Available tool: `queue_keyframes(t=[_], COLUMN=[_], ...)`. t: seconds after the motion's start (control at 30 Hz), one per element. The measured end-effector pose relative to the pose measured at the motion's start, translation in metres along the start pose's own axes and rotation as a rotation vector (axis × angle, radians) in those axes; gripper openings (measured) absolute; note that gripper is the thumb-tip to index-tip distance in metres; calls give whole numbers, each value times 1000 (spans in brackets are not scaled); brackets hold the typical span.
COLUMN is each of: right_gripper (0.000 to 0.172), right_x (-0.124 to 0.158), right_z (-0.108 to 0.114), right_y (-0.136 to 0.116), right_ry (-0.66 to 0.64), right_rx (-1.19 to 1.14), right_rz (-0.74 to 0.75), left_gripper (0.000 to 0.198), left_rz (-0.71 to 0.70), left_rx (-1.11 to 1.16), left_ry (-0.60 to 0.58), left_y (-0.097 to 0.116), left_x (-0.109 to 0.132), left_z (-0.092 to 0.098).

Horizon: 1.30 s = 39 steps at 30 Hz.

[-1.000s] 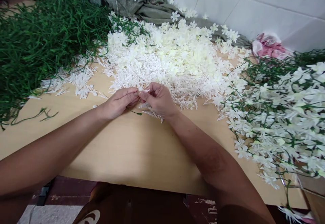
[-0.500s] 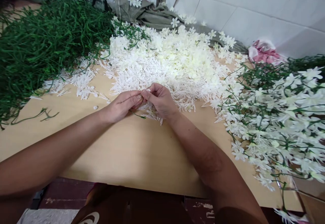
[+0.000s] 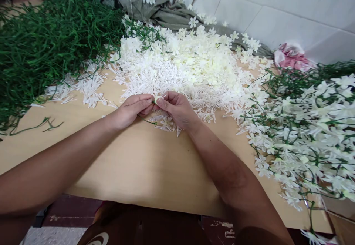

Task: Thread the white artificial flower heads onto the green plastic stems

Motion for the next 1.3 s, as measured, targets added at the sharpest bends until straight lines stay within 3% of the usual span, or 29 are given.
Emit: queue_keyframes(t=[0.4,0.7,0.87,1.07,1.17,1.3], right_gripper=[38,39,43,36,25,10], right_x=[-1,3,-1,3,17,34], right_z=[0,-2,-4,-4,-6,-19], right_y=[1,2,1,-34,-55,-71], right_ry=[2,-42,-5,62,103,-25], right_rx=[178,259,275,372,561,886], right_rz=[87,78,67,304,476,680], left_gripper=[48,47,48,49,58,55], left_rz=[-21,-10,23,43,231,437], left_rx=[-56,-81,-23,4,59,172], left_ry=[-5,-38,-42,61,-33,-206], left_y=[-4,-7,-7,15,19,20], left_x=[-1,5,0,-5,0,10], left_z=[0,-2,-2,5,15,19])
Point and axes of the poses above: each hand's wrist, its own x-axis away from the middle knuckle, its own z-axis out of the back of the hand, y = z × x, the point moved 2 cm from there along -x, towards the middle knuckle, and after that the axes turned 1 degree about -z, right-handed, at the moved point
